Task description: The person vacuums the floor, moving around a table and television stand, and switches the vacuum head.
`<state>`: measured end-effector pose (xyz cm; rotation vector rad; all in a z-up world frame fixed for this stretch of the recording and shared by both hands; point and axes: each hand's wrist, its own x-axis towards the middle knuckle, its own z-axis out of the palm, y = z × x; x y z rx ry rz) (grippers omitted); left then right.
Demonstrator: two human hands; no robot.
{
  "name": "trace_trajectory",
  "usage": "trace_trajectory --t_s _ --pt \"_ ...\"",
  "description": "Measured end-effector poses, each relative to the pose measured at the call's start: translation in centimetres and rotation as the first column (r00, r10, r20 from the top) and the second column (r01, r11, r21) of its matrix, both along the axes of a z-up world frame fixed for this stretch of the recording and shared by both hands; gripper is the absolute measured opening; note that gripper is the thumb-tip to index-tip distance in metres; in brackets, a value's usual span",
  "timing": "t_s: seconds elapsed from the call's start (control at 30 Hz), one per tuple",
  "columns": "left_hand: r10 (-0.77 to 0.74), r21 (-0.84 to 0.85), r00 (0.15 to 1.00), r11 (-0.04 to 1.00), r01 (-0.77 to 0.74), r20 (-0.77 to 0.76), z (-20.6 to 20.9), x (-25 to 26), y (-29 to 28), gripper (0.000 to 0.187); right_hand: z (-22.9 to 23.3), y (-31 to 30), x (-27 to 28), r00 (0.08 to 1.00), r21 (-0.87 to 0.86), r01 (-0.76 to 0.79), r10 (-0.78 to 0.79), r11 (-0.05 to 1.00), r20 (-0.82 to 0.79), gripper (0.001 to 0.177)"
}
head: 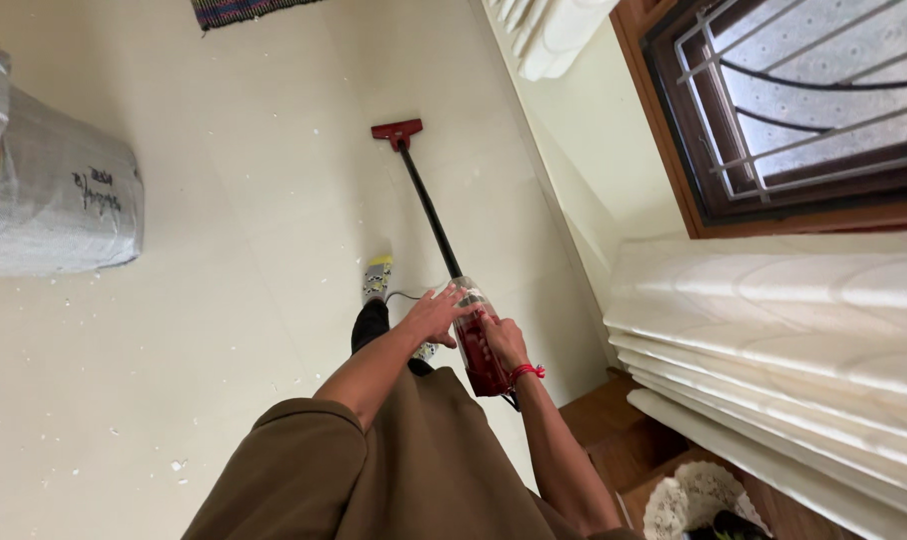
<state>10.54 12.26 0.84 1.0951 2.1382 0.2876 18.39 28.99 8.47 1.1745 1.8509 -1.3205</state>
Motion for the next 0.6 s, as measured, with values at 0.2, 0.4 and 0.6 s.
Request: trace_trajectory --t_s 0.2,0.4,0.6 --pt "-0.04 -0.004 0.998 0.999 0.04 0.054 -0.8 4.4 0.7 0.114 0.8 0.7 4.9 0.999 0.016 -0.047 0.047 0.999 -0.009 0.053" --pt "-0.072 0.024 0.99 0.997 0.069 0.12 -0.7 6.7 1.0 0.111 2.9 1.3 8.0 0.994 0.031 -0.105 0.105 0.994 -0.002 0.057" --pt "-0.155 0.034 0.977 0.988 0.152 0.144 -1.2 7.9 1.5 0.111 4.0 1.7 10.4 0.993 0.061 -0.115 0.117 0.991 -0.024 0.066"
